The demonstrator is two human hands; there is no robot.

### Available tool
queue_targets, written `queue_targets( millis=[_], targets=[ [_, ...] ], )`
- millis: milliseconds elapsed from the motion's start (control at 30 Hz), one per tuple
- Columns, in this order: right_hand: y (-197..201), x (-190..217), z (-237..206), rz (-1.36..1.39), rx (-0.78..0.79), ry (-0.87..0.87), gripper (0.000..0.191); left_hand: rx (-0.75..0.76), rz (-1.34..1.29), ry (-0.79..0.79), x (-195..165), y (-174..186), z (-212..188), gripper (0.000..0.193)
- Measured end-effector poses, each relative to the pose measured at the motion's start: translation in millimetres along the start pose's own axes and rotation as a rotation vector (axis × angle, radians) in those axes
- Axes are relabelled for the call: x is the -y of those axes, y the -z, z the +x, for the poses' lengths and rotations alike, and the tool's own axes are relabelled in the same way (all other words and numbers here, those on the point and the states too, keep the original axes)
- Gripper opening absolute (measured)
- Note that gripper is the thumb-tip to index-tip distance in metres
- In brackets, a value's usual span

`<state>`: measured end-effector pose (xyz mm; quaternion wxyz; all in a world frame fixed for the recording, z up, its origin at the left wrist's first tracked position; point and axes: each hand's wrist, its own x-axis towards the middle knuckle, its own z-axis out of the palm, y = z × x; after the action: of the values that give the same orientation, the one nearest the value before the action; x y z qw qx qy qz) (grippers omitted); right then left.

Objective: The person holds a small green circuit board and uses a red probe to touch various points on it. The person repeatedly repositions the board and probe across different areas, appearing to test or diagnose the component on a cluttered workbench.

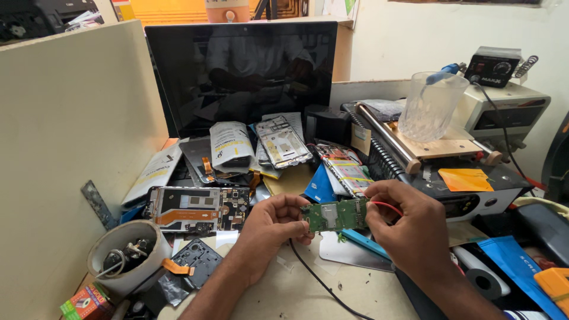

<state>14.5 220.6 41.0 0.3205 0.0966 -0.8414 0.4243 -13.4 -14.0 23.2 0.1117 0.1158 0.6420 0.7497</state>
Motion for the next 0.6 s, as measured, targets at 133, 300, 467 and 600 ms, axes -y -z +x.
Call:
queue_targets(
  millis=[133, 300, 467, 600],
  targets=[
    [-0.1, -0.4, 0.1, -0.035, -0.006, 0.039, 0.018, 0.000, 0.002, 0.005, -0.2, 0.5, -0.2, 0.032],
    [-0.4, -0.7, 0.3, -0.029, -0.001, 0.044, 0.017, 0.005, -0.004, -0.005, 0.6, 0.9, -0.2, 0.032],
    [0.1, -0.9, 0.4, -0.042, 0.006, 0.041, 0.016, 0.011, -0.013, -0.011, 2.9, 1.2, 1.9, 0.033],
    [-0.1, -2.0, -0.2, -0.046, 0.013, 0.052, 0.016, 0.034, -0.029, -0.046, 6.2, 2.8, 1.8, 0.033]
  ],
)
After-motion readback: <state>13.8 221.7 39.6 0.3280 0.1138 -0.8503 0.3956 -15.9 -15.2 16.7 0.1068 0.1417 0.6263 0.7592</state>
